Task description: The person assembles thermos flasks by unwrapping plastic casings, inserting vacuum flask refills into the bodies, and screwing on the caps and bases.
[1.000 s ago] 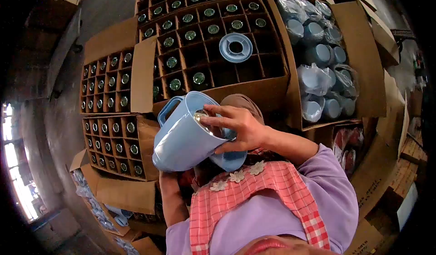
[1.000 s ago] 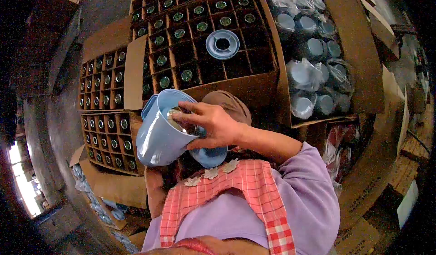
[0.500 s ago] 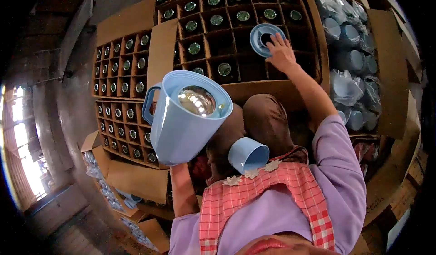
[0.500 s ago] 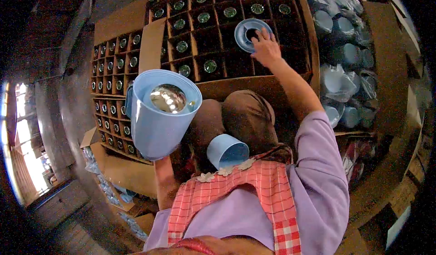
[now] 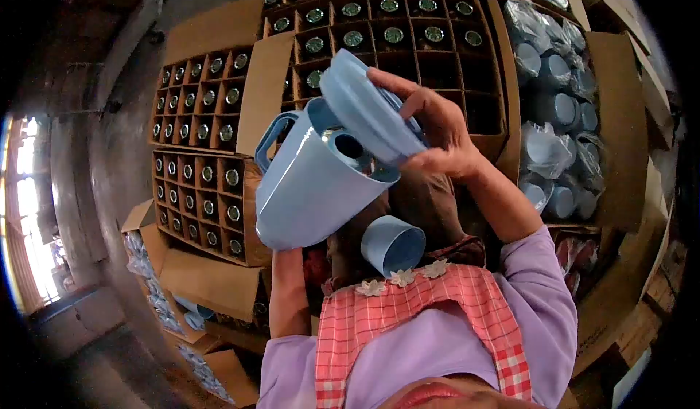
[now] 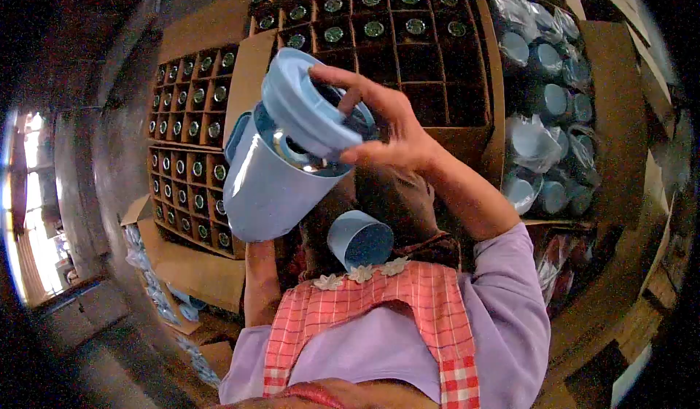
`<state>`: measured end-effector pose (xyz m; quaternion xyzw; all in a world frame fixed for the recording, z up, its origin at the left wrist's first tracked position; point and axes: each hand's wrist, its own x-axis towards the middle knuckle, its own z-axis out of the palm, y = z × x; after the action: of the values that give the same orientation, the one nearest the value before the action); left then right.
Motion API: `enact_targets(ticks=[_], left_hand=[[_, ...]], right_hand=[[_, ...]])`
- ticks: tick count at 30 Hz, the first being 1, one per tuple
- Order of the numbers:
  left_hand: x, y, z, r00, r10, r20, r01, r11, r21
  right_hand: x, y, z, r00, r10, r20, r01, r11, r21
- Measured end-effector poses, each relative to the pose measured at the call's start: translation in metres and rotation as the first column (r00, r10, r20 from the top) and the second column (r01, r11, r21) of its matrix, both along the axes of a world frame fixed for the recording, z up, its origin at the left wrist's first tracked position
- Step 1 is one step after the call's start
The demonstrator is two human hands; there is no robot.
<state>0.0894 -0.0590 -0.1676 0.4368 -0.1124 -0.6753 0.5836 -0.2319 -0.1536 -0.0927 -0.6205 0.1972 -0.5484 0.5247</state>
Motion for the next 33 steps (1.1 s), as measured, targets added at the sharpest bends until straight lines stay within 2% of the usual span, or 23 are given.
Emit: enact_targets(ticks=[1, 6, 17, 18, 20, 22, 25, 30, 33], left_hand=[[-0.002, 0.001, 0.003, 1.000, -0.008, -0.008, 0.007, 1.000, -0.017], [-0.009, 0.009, 0.011, 0.999, -0.042, -0.030, 0.039, 0.995, -0.088], [-0.021, 0.024, 0.024, 0.995, -0.093, -0.033, 0.086, 0.982, -0.166], [-0.021, 0.025, 0.024, 0.995, -0.093, -0.029, 0.087, 0.981, -0.171], [-0.021, 0.025, 0.024, 0.996, -0.089, -0.016, 0.085, 0.980, -0.178], [-0.019, 0.026, 0.022, 0.997, -0.079, 0.012, 0.080, 0.979, -0.186], [-0.016, 0.028, 0.020, 0.996, -0.053, 0.068, 0.066, 0.977, -0.201], [-0.015, 0.023, 0.019, 0.993, -0.052, 0.104, 0.074, 0.972, -0.225], [-0.016, 0.022, 0.021, 0.993, -0.068, 0.100, 0.089, 0.969, -0.230]], right_hand=[[0.002, 0.002, 0.004, 0.999, 0.008, -0.035, -0.011, 0.996, -0.091], [-0.001, 0.019, 0.022, 0.985, 0.007, -0.174, -0.052, 0.965, -0.257], [-0.008, 0.048, 0.035, 0.989, -0.021, -0.144, -0.028, 0.943, -0.332], [-0.009, 0.050, 0.034, 0.989, -0.029, -0.144, -0.019, 0.945, -0.325], [-0.008, 0.061, 0.033, 0.979, -0.105, -0.175, 0.088, 0.991, -0.102], [-0.002, 0.067, 0.024, 0.959, -0.238, -0.152, 0.253, 0.963, 0.094], [-0.013, 0.054, 0.040, 0.964, -0.154, -0.216, 0.244, 0.833, 0.497], [-0.004, 0.059, 0.052, 0.935, -0.268, -0.233, 0.336, 0.882, 0.331], [-0.003, 0.069, 0.044, 0.950, -0.299, -0.096, 0.311, 0.934, 0.174]])
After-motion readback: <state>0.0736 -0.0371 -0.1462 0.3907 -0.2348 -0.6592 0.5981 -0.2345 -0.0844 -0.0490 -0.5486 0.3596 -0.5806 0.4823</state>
